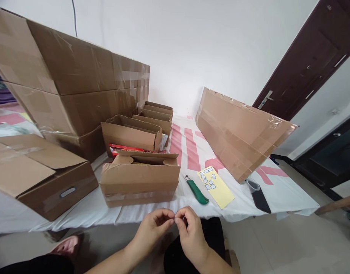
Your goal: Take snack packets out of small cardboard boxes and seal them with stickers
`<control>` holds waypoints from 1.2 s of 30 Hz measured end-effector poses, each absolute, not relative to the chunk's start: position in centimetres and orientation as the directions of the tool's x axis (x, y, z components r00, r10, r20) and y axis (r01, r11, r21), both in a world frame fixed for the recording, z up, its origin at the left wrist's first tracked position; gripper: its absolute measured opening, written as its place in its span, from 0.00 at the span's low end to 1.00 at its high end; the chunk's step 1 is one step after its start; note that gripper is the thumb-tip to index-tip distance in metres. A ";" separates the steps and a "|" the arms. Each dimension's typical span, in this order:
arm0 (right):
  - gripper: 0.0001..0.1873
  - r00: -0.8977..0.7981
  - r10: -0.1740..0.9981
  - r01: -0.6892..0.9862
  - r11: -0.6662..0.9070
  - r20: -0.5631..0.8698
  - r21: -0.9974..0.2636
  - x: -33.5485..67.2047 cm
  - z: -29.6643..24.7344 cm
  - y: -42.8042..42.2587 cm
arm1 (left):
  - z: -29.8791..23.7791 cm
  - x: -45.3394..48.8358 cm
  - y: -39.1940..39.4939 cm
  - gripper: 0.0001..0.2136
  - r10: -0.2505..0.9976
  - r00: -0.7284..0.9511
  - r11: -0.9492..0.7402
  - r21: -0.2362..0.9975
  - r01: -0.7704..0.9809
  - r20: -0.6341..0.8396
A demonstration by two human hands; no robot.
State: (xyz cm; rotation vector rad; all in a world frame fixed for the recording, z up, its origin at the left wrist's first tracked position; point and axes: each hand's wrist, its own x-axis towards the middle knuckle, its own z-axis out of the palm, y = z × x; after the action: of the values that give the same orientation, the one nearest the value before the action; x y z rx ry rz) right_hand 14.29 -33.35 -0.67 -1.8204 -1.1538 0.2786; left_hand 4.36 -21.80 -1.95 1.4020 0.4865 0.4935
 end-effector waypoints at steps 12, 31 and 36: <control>0.07 0.535 0.821 0.490 -0.113 0.197 -0.864 14.4 -1.0 -33.5 | -2.1 4.7 -21.8 0.05 0.580 0.808 0.197 0.980 -0.023 -0.098; 0.13 0.798 0.595 0.395 -0.399 0.094 -0.828 30.0 0.4 -33.8 | -2.5 4.8 -21.5 0.09 0.572 0.792 0.411 0.910 -0.052 -0.212; 0.14 0.812 0.582 0.391 -0.596 -0.042 -0.701 37.1 0.8 -32.1 | -2.7 4.9 -21.6 0.10 0.603 0.779 0.357 0.931 -0.069 -0.174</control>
State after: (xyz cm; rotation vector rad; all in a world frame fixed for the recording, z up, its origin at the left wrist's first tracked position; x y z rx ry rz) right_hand 37.11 -32.10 0.79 -2.2825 -0.7117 0.3480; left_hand 4.90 -21.63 -2.70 1.1324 0.5493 0.4626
